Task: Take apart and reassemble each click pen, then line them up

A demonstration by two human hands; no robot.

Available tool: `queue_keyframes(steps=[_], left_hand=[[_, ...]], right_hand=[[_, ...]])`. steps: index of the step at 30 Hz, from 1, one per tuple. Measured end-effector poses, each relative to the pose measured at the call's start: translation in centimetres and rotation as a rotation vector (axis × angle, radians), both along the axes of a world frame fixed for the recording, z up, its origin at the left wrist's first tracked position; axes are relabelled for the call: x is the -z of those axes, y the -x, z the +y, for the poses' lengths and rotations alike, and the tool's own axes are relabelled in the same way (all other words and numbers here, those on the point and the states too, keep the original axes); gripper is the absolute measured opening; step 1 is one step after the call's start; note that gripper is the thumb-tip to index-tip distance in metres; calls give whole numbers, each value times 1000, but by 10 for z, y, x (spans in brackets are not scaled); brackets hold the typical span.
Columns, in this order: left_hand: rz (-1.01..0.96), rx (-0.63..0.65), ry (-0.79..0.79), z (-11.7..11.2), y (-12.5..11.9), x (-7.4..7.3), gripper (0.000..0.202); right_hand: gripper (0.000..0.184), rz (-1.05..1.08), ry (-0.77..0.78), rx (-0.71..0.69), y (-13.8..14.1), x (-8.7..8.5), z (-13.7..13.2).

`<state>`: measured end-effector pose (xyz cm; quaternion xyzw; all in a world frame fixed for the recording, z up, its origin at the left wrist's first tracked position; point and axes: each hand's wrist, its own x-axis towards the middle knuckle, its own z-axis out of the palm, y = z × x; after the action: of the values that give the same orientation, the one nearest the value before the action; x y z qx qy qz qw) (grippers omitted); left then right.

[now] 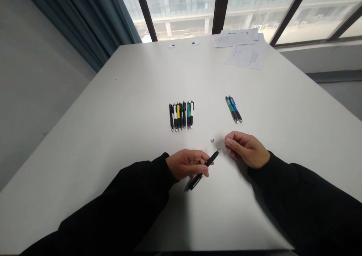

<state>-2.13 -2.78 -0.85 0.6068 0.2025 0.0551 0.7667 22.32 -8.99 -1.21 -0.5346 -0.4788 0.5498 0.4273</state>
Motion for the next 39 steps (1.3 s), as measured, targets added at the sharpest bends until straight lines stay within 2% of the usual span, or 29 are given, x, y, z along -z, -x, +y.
queue_keyframes(steps=[10,22,27,39], left_hand=[[-14,4,14,0,0,-3,43],[11,-1,6,-1,-1,-3,40],[25,24,0,0,0,-4,44],[-26,-10,17,-1,-1,-2,37]], right_hand=[[32,-34,-26,-45,0,-2,0],[30,-52,-41,-28,3,-4,-3],[32,-52,-43,-24,4,-3,-3],[37,-61,2,-52,5,-5,-1]])
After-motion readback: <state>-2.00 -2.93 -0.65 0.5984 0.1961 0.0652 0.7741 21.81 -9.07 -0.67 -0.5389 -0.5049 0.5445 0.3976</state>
